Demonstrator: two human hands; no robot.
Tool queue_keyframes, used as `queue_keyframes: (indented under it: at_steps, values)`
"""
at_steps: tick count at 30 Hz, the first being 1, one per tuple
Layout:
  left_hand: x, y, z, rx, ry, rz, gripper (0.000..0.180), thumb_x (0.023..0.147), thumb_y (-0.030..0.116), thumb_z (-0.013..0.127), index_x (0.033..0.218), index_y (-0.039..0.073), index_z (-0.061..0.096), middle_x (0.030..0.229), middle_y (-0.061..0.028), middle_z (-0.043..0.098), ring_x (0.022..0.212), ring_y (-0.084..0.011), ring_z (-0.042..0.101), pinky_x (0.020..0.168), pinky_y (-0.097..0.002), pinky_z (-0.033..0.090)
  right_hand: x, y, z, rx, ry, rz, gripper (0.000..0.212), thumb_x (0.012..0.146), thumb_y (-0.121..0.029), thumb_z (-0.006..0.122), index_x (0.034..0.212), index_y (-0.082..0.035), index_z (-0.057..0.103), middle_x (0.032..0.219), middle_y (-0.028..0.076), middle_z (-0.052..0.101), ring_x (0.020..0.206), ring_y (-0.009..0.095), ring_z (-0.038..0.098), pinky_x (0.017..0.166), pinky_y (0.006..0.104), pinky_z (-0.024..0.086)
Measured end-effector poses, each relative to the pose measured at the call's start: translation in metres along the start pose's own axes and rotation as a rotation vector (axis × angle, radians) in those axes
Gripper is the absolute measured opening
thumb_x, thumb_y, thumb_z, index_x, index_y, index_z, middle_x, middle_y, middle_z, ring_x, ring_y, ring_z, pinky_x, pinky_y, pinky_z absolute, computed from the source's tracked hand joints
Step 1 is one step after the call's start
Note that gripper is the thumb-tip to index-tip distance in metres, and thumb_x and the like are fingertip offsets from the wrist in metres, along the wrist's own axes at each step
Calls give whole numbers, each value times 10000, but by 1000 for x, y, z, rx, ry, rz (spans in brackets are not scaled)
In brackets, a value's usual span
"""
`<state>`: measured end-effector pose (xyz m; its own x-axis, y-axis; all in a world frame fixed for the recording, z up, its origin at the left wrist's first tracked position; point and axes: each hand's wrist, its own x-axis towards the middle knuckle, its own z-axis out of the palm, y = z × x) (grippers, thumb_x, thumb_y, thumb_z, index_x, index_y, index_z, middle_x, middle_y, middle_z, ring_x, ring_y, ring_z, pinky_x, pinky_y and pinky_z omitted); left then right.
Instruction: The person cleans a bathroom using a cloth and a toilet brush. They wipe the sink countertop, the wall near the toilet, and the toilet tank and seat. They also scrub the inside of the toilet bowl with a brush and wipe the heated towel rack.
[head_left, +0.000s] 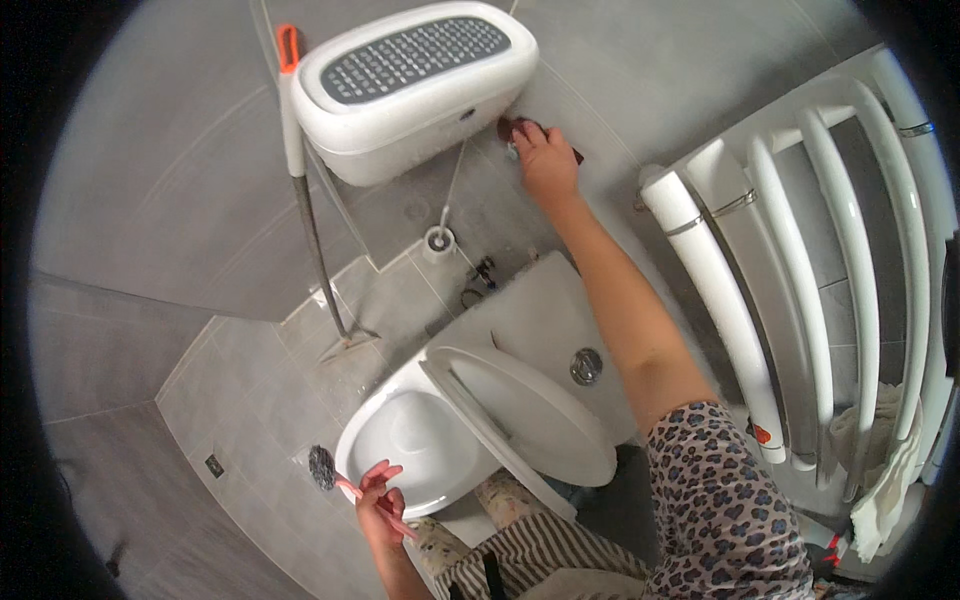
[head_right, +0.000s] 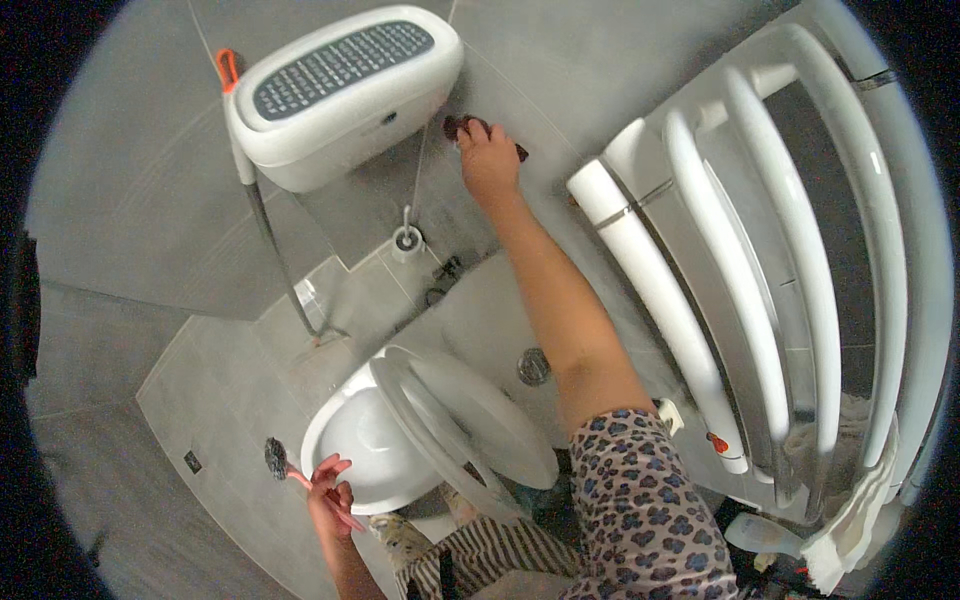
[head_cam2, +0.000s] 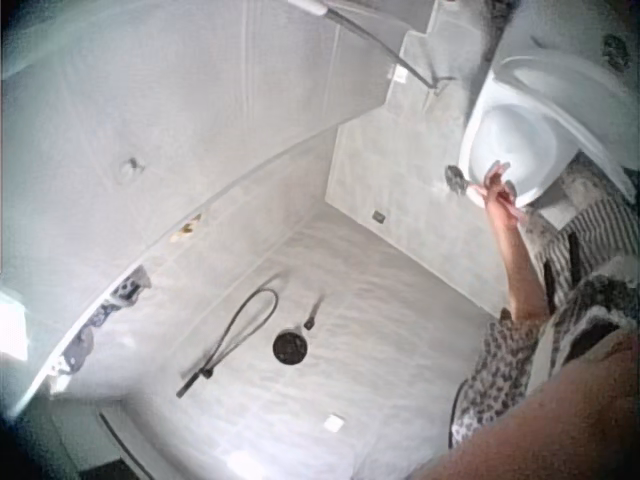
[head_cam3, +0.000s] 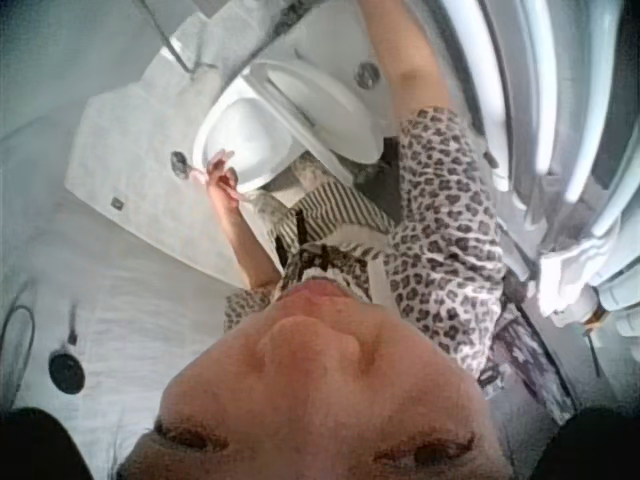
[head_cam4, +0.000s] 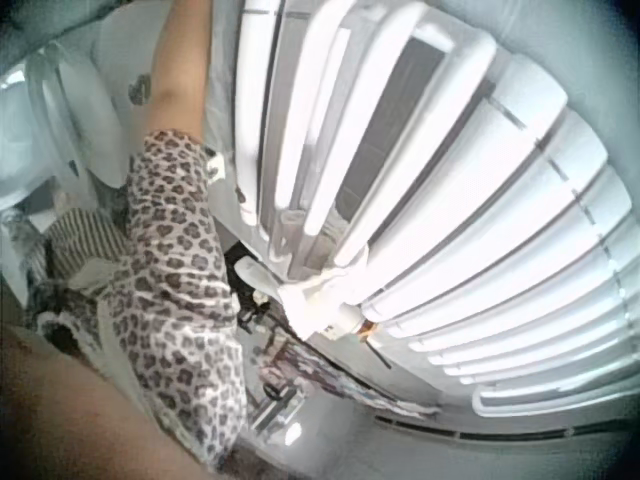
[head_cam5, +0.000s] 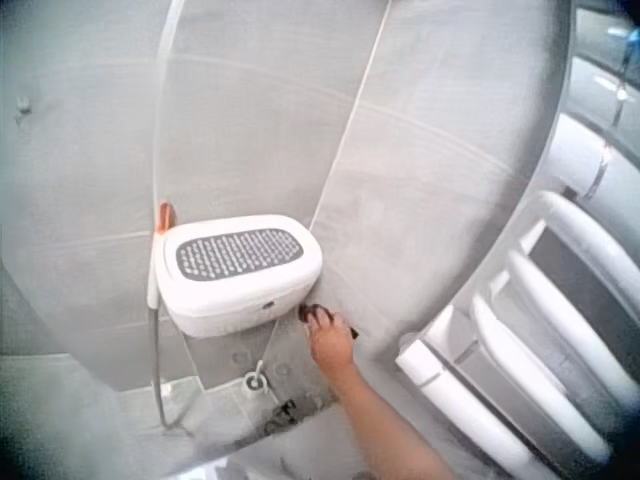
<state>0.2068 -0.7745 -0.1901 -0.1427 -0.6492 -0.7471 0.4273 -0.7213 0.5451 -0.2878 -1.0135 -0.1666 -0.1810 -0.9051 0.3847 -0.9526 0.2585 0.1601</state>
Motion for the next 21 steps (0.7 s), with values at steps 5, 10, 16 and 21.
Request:
queue_keyframes:
  at_steps: [5,10,16,21]
  values:
    - [12,-1,13,30,-20,-3,367,758,78,443,1085,-53,544,945,-190,635,356,-97,376,318,-202,293,-77,30,-35,-3,-9,-11,356,809,-152,582,1161,-104,587,1141,96,587,943,323,539,774,414,487]
    - [6,16,15,-1,-39,27,355,756,61,442,1075,-59,542,929,-185,635,351,-91,359,312,-199,287,-136,56,-67,305,-135,332,581,789,-36,557,1349,-78,409,1359,171,436,1191,426,426,983,455,381]
    - [-3,6,-27,4,52,10,310,774,53,455,1054,-46,544,912,-165,636,356,-83,357,312,-180,272,-49,20,-25,338,54,-84,472,771,46,505,1241,19,481,1416,168,347,1293,394,322,1061,427,309]
    - [-11,-12,-45,21,126,-7,357,744,69,443,1060,-57,550,932,-176,626,366,-99,363,323,-197,285,32,20,20,345,-42,-71,329,845,-193,477,1097,-51,634,1198,144,585,1113,318,537,944,417,436]
